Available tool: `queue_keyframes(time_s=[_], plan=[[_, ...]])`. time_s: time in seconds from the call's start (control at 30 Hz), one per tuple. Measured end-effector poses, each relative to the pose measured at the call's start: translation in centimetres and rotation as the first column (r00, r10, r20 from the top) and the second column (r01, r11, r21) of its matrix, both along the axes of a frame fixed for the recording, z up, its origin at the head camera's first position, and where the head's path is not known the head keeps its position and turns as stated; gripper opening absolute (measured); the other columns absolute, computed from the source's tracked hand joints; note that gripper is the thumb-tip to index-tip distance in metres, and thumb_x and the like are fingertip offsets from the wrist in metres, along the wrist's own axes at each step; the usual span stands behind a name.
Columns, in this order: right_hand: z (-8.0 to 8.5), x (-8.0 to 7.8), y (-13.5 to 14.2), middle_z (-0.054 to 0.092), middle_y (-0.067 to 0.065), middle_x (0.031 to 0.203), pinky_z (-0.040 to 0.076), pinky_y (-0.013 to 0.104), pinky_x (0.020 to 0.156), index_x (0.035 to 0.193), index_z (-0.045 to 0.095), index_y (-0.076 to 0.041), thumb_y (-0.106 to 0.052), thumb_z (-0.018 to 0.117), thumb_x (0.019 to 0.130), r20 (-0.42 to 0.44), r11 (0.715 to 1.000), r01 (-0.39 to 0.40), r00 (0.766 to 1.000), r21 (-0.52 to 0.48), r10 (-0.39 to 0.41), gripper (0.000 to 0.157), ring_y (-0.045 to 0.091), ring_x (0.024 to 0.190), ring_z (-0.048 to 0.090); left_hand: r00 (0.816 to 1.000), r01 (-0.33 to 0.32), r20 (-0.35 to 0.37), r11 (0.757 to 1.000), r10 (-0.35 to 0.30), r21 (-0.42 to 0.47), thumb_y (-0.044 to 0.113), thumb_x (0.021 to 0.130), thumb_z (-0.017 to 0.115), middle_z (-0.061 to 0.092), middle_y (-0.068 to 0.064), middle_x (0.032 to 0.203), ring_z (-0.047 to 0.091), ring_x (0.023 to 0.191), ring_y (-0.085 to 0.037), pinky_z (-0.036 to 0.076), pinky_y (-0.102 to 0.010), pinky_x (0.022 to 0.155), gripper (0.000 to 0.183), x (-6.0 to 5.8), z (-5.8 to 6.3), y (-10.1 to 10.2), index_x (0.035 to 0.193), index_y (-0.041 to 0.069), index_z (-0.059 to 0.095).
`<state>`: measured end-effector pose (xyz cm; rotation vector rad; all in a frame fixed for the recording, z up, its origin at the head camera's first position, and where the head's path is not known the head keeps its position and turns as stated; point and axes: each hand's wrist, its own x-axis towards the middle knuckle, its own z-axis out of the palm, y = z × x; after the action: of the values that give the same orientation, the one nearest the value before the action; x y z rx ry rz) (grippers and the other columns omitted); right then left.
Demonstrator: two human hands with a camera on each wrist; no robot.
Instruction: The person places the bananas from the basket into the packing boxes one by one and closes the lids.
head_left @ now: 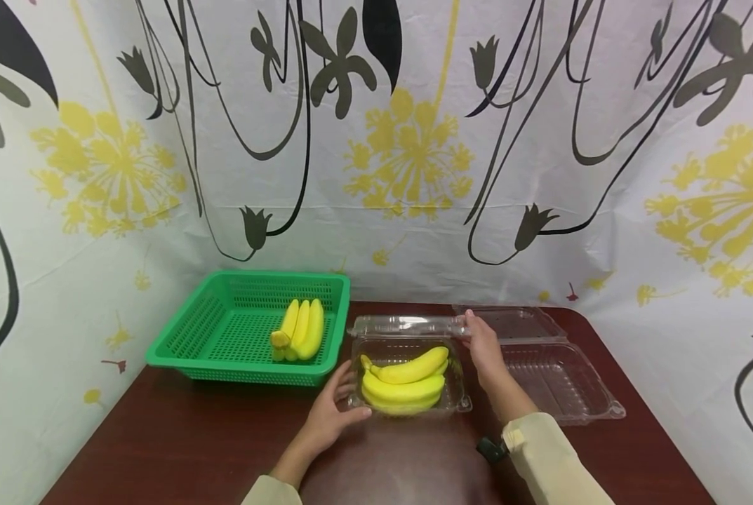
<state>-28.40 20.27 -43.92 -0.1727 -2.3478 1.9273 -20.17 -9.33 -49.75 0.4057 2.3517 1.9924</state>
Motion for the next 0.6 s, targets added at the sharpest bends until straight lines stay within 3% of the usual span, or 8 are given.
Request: queue_keyframes(time_s=[0.13, 0.3, 0.43, 0.6], plan=[[0.1, 0.3, 0.2, 0.042, 0.025, 0.14, 0.031, 0.053, 0.107, 0.135, 0.048, 0.003, -0.049, 0.029, 0.105, 0.026, 0.997, -0.047, 0.999, 0.056, 0.046, 0.063, 0.037, 0.128, 0.039, 1.0, -0.016, -0.003, 1.0, 0.016, -0.004, 0.01, 0.082, 0.078, 0.042, -0.026, 0.142, 0.045, 0.125, -0.044, 0.039, -0.057, 0.099, 0.091, -0.8, -1.5, 0.0, 0.154, 0.005, 0.022], [-0.2, 0.3, 0.5, 0.046, 0.022, 0.137, 0.033, 0.052, 0.104, 0.137, 0.048, 0.001, -0.041, 0.041, 0.104, 0.066, 0.997, -0.07, 0.996, 0.032, 0.068, 0.053, 0.036, 0.126, 0.041, 1.0, -0.024, -0.02, 1.0, 0.023, -0.019, 0.016, 0.084, 0.078, 0.044, -0.022, 0.142, 0.048, 0.124, -0.038, 0.043, -0.049, 0.098, 0.09, -1.8, -3.1, 0.0, 0.154, 0.009, 0.022], [-0.5, 0.5, 0.6, 0.048, 0.019, 0.139, 0.037, 0.05, 0.102, 0.136, 0.05, -0.001, -0.028, 0.05, 0.102, 0.112, 0.991, -0.129, 0.986, 0.022, 0.126, 0.044, 0.035, 0.126, 0.043, 0.999, -0.023, -0.031, 1.0, 0.022, -0.019, 0.017, 0.084, 0.078, 0.046, -0.023, 0.139, 0.05, 0.122, -0.038, 0.044, -0.047, 0.097, 0.09, -2.1, -3.3, -0.1, 0.154, 0.007, 0.023], [-0.6, 0.6, 0.3, 0.052, 0.019, 0.134, 0.039, 0.05, 0.1, 0.132, 0.054, 0.0, -0.021, 0.056, 0.099, 0.086, 0.984, -0.161, 0.984, 0.081, 0.154, 0.039, 0.033, 0.123, 0.046, 0.999, -0.022, -0.032, 0.999, 0.02, -0.045, 0.014, 0.085, 0.077, 0.045, -0.026, 0.138, 0.05, 0.12, -0.039, 0.043, -0.048, 0.098, 0.089, -2.5, -2.8, -0.1, 0.154, 0.005, 0.022]])
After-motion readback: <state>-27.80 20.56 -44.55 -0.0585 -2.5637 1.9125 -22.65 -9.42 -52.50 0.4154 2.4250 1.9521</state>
